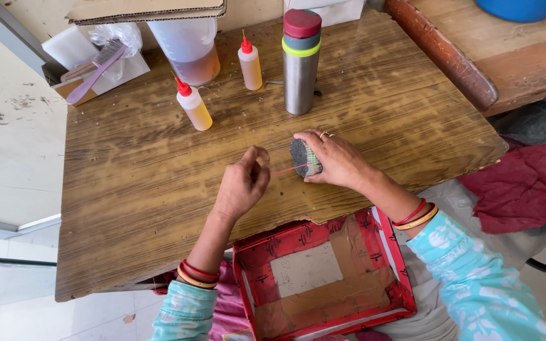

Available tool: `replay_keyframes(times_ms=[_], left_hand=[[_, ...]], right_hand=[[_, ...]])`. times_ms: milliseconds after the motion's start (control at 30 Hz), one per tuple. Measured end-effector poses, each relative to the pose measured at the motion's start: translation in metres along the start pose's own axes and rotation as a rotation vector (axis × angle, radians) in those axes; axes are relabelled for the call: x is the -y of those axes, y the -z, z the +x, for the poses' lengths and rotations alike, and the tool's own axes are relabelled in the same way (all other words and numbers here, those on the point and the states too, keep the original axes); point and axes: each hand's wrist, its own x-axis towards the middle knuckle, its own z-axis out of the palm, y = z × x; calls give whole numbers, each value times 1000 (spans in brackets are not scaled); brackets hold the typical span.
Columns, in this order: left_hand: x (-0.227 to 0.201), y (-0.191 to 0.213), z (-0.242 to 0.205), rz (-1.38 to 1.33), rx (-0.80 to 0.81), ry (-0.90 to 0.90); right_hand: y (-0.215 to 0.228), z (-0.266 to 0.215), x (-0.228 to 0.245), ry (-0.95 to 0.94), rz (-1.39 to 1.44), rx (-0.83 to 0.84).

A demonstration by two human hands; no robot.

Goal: The person removes rubber bands from a bundle of nails, separates the nails, and places them into a red tray. The person then rubs the nails together in the tray and gathers them into a bundle.

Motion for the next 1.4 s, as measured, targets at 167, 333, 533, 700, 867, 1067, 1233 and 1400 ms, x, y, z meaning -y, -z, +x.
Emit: replay_keyframes(times_ms=[167,333,533,700,867,1067,1233,1400], left_hand=[[-28,-19,-15,517,230,28],[-44,-14,-29,251,252,-327],[6,9,-33,137,163,-78],[36,32,-15,728,-407,-87],[21,-17,9,231,-228,4],[-4,-64,33,17,-187,159],[-8,-72,26,90,-252,82],[-5,-78,19,32,-309,117]], right_hand=[[-4,9,0,-72,-41,25],[-5,10,-9,-103,-72,55],[-2,11,-21,-143,10,101],[-2,17,-25,-133,-121,60],[2,31,5,-190,-288,157],[-3,30,9,-189,-367,139],[-9,28,5,-167,-367,68],[-10,29,5,-186,-386,73]])
